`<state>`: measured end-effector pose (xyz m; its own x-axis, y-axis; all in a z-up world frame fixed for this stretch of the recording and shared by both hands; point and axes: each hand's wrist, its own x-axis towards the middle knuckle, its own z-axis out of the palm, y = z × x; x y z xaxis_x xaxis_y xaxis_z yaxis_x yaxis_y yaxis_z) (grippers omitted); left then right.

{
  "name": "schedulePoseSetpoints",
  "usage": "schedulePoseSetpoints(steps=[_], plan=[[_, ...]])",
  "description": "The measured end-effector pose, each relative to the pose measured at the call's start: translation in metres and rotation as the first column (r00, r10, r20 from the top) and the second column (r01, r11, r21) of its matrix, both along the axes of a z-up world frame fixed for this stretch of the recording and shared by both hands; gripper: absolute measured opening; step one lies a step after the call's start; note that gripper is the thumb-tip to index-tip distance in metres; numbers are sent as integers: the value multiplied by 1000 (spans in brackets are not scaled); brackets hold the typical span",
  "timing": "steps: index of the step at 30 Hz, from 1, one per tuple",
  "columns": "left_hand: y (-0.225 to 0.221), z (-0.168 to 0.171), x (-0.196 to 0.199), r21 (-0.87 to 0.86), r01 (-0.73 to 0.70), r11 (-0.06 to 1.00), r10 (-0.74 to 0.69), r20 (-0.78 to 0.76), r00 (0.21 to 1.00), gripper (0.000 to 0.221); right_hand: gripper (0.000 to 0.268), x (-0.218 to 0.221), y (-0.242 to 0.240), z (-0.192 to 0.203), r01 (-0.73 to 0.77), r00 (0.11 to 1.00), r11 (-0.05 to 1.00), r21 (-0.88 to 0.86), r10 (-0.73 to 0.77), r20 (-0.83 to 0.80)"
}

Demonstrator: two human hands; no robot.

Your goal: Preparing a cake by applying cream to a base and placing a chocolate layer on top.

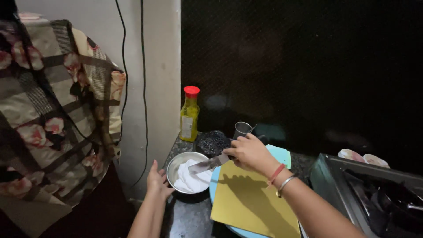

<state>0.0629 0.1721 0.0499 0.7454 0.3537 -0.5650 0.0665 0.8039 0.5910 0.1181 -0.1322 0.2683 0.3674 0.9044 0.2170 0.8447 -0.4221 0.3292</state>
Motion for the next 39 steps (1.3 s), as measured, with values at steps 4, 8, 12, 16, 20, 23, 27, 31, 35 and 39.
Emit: schedulePoseSetpoints(steps=[4, 8, 12, 16, 20, 23, 27, 31, 35, 39], plan=[[-10, 33, -25, -6, 80, 997, -80, -81, 993, 103, 30, -15, 14, -8, 26, 995, 999, -34, -23, 93], [-18, 39, -31, -59, 81, 995, -82, -12, 997, 103, 31, -18, 19, -15, 51, 995, 997, -61, -45, 90], [-19, 31, -24, -23, 86, 996, -86, -12, 996, 102, 37, -22, 14, -11, 74, 997, 996, -47, -74, 3], [-22, 35, -28, -41, 88, 995, -88, -4, 996, 103, 40, -18, 0, -10, 162, 975, 985, -64, -169, -141], [-24, 35, -29, -57, 79, 995, -78, 10, 997, 103, 40, -12, -14, -16, 250, 923, 968, -9, -241, -300], [-25, 34, -26, -48, 85, 995, -85, -4, 996, 102, 38, -31, -5, -11, 283, 928, 959, -12, -277, -250], [-27, 30, -25, -59, 101, 993, -100, 29, 995, 101, 36, -44, 7, -27, 239, 965, 971, -7, -238, -106], [-32, 35, -28, -85, 105, 991, -100, 63, 993, 100, 35, -48, 10, -28, 217, 973, 976, -34, -219, -76], [-34, 44, -34, -43, 70, 997, -69, 36, 997, 98, 41, -54, -2, -6, 395, 867, 916, -71, -397, -301], [-37, 46, -43, 97, 86, 992, -82, -45, 996, 89, 51, -59, -41, 6, 568, 655, 822, 47, -416, -631]])
